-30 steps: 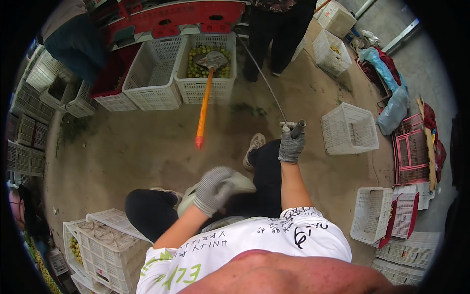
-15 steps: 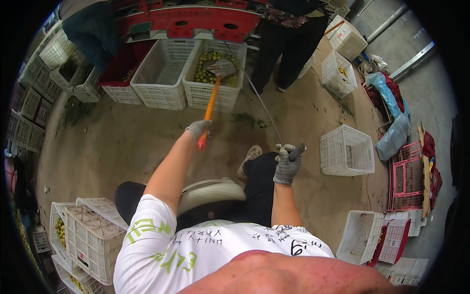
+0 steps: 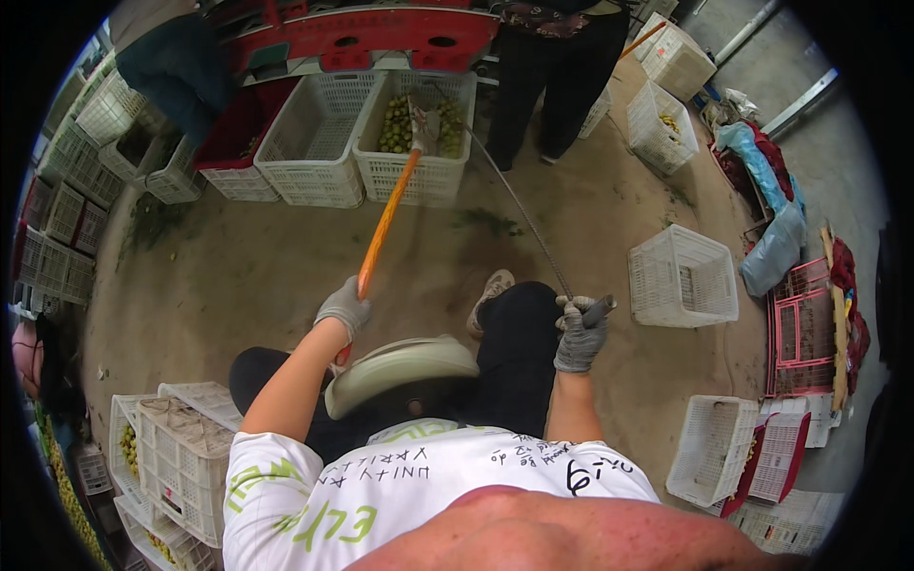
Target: The person sits on a small stool and uses a long metal rod to sharpen a tool, likely a knife or blade, by repeatedly drawing it along the rod. The person holds the rod with both hands and performs a consistent sharpening motion.
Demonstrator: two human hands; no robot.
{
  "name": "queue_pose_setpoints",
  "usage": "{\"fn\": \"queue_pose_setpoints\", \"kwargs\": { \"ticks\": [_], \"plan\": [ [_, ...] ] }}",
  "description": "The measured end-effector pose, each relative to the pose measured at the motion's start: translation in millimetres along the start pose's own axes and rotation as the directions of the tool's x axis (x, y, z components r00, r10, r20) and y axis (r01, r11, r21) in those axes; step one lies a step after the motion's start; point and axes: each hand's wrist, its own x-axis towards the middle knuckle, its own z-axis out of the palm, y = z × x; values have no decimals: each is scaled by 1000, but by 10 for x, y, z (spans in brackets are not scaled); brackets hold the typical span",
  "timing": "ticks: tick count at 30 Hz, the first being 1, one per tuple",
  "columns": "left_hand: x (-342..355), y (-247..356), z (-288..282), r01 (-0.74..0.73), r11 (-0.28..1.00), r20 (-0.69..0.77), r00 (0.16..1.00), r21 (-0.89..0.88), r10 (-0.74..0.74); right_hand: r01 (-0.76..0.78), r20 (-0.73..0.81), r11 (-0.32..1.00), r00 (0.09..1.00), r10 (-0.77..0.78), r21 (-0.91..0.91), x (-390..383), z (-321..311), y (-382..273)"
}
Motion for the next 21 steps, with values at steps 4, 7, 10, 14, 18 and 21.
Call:
{"fn": "queue_pose_setpoints", "kwargs": {
  "ticks": [4,7,10,14,18,21],
  "plan": [
    [-201,-189,-80,56,969,36,997,242,-66,-2,-23,996,1000,4,87,-22,-53,-44],
    [-297,-404,-66,42,956,-40,999,291,-31,13,-28,996,1000,-10,88,-10,-24,-60],
    [-327,-690,52,55,964,-84,996,258,-35,26,-14,994,1000,-24,106,12,37,-71],
    [-280,-1054,246,-13,989,-199,979,146,42,16,-3,992,1000,-16,122,50,145,-99],
    [-268,-1174,350,-151,744,-142,987,-651,76,47,41,994,998,-51,103,95,293,-83],
    [-312,-1142,317,-27,475,-25,1000,-879,10,74,79,993,994,-81,92,163,453,-9]
  ]
}}
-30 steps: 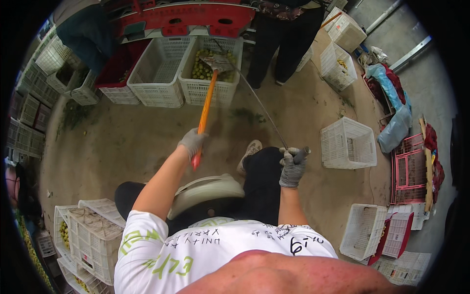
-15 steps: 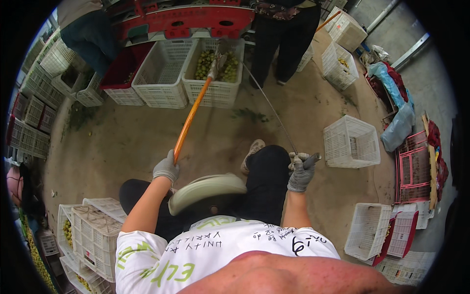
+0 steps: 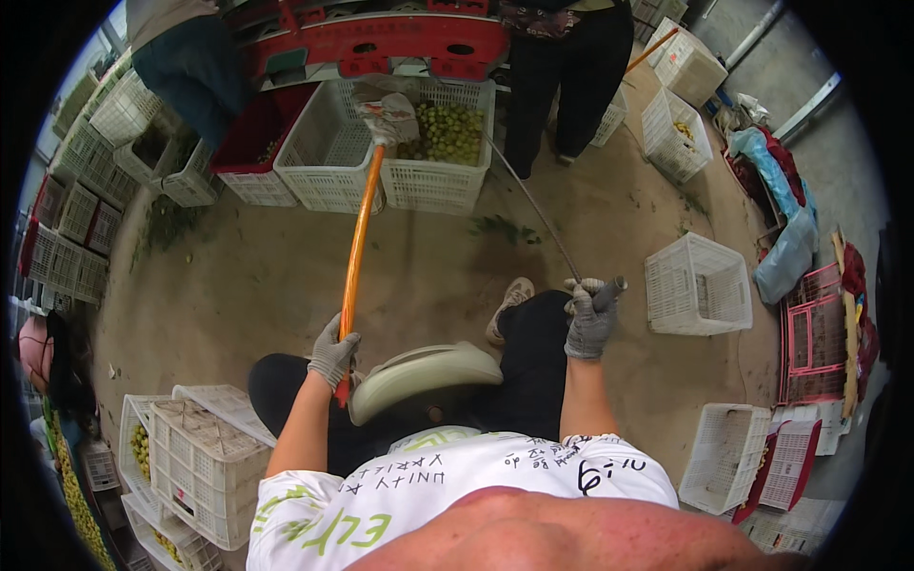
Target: The person sits on a small stool and uses a long metal rod to sharpen a tool, likely a knife or blade, by repeatedly drawing it along the rod. The person holds the rod with both hands and performs a consistent sharpening motion.
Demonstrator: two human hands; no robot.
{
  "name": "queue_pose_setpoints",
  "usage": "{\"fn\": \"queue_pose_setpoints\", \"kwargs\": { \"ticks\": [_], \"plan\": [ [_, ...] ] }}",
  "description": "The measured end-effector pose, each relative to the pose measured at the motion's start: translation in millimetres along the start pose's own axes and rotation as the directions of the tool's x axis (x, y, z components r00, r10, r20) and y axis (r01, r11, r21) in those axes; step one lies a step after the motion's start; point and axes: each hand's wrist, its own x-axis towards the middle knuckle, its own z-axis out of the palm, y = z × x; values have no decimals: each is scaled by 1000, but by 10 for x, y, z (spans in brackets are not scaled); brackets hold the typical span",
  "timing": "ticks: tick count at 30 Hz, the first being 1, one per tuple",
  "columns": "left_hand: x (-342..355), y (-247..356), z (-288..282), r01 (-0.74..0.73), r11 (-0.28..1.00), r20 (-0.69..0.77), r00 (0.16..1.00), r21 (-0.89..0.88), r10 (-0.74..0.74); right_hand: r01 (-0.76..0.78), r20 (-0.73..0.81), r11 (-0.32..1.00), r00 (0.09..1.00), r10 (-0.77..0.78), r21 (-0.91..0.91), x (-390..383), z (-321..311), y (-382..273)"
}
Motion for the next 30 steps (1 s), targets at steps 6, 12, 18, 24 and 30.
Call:
{"fn": "queue_pose_setpoints", "kwargs": {
  "ticks": [6,12,18,24,30],
  "plan": [
    [307,268,-222,45,978,90,996,-202,-27,34,91,998,995,-38,46,348,624,461],
    [894,430,-520,25,983,89,996,-183,-9,31,35,998,999,-29,-51,628,1488,1136],
    [1349,394,-685,59,967,106,994,-246,-34,155,26,937,988,-155,-314,784,1963,1500],
    [1702,186,-662,138,937,152,984,-321,-93,15,-2,907,1000,-17,-421,857,2363,1432],
    [2108,139,-623,34,974,163,987,-222,3,57,42,910,998,-44,-410,784,2519,1317]
  ]
}}
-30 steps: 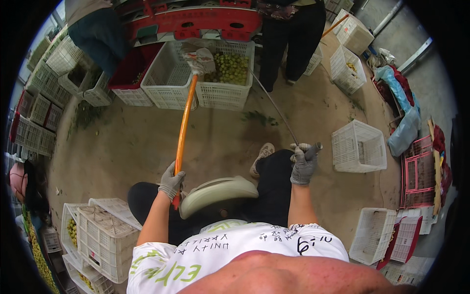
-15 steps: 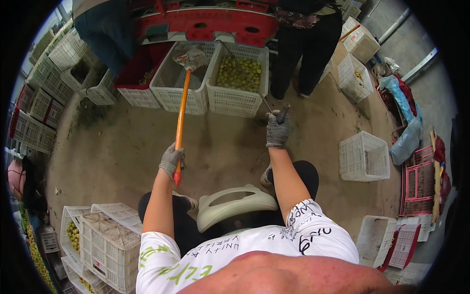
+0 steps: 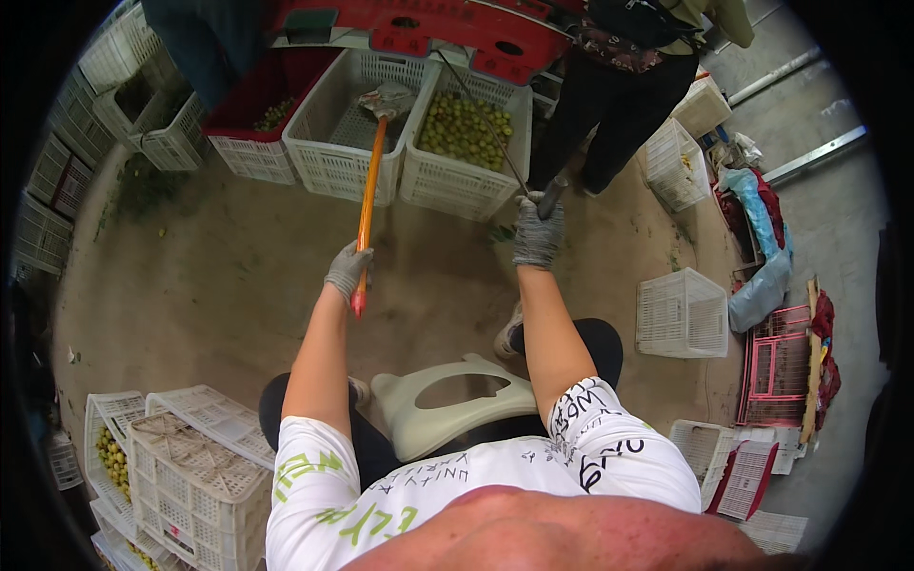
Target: The person sits on a small stool and uses a long metal rod to sharpen a tool, likely a knife or blade, by repeatedly drawing it along the rod. The person holds the rod with both hands and performs a consistent sharpening motion.
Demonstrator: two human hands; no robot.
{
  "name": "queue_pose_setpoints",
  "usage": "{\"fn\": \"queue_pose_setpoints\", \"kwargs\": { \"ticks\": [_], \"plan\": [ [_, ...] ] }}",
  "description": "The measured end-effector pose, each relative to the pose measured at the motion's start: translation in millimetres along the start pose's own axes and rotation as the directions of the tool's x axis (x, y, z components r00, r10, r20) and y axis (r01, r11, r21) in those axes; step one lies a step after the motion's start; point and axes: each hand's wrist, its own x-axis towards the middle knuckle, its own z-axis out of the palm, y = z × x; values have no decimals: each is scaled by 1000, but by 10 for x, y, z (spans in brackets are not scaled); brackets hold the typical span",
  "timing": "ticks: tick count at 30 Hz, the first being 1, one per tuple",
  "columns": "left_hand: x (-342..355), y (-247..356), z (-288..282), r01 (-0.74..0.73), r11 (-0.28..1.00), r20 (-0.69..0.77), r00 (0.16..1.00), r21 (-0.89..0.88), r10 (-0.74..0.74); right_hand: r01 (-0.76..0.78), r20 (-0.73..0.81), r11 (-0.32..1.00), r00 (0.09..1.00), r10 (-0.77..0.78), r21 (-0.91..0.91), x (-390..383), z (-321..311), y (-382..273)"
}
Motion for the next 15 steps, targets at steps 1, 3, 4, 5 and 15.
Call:
{"fn": "queue_pose_setpoints", "kwargs": {
  "ticks": [1,3,4,5,15],
  "plan": [
    [55,-1,3,15,1000,-2,1000,-18,-15,0,-17,1000,1000,0,-16,-23,-10,-19],
    [132,22,16,30,997,12,1000,-68,-29,15,-27,1000,1000,-16,-3,-68,-12,-64],
    [146,48,33,58,992,22,998,-108,-56,59,-31,998,998,-59,-8,-78,-12,-92],
    [147,79,54,55,993,15,998,-108,-54,60,-19,998,998,-60,24,-88,-16,-118],
    [187,101,257,29,989,-104,994,148,-13,111,39,994,993,-111,-9,-175,-160,-331]
  ]
}}
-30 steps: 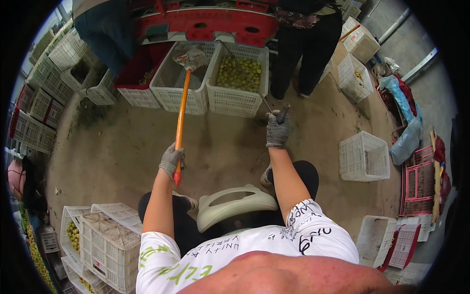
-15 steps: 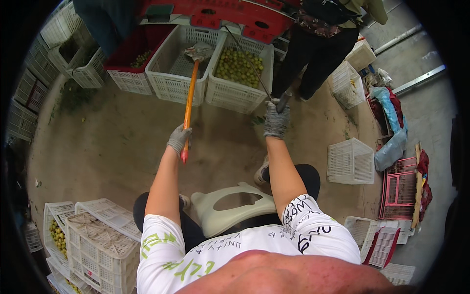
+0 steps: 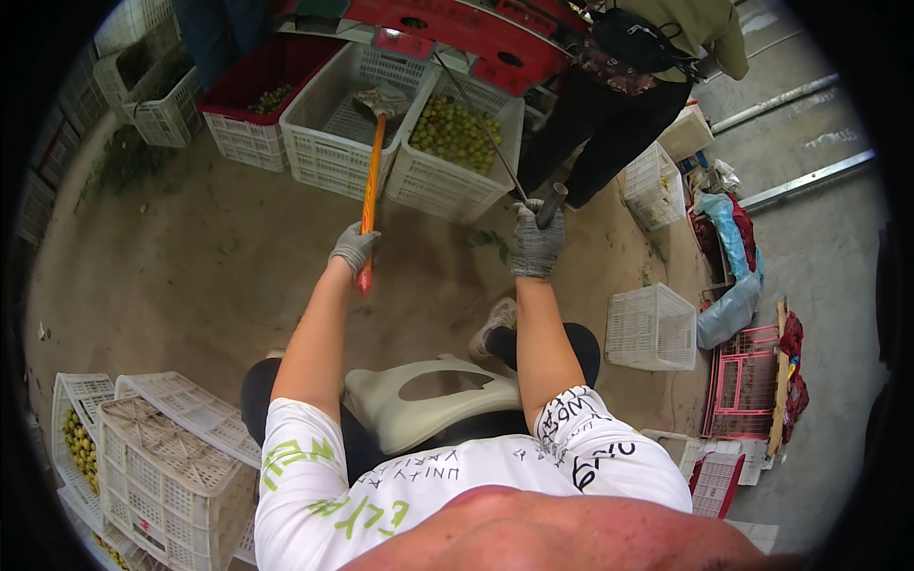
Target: The person sits on a small stool and uses a long metal rod to sharpen a tool, likely a knife or blade, by repeatedly drawing it along the rod. The person holds the rod with both hands and performs a consistent sharpening motion.
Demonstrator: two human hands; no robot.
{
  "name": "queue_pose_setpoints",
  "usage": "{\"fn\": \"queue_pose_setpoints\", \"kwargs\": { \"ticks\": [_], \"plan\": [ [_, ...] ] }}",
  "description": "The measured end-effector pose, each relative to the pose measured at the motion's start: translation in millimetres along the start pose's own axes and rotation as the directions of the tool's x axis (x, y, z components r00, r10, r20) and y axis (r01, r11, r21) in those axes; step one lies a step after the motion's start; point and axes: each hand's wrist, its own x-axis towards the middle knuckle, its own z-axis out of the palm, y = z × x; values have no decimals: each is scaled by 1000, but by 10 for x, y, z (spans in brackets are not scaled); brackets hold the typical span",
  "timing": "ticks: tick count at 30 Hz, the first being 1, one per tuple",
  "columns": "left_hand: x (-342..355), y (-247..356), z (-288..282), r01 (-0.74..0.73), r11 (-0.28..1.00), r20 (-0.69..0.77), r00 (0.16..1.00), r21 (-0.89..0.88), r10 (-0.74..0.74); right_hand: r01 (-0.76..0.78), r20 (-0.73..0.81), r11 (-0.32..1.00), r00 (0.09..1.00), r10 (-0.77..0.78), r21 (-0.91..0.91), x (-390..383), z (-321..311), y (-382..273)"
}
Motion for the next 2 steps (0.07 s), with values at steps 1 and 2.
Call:
{"fn": "queue_pose_setpoints", "kwargs": {
  "ticks": [1,2],
  "plan": [
    [2,-14,-6,-6,1000,-1,1000,24,6,34,9,998,999,-33,-46,-22,-45,-16],
    [3,-27,12,1,1000,3,1000,22,-1,30,10,999,1000,-30,-37,-22,-65,-33]
  ]
}}
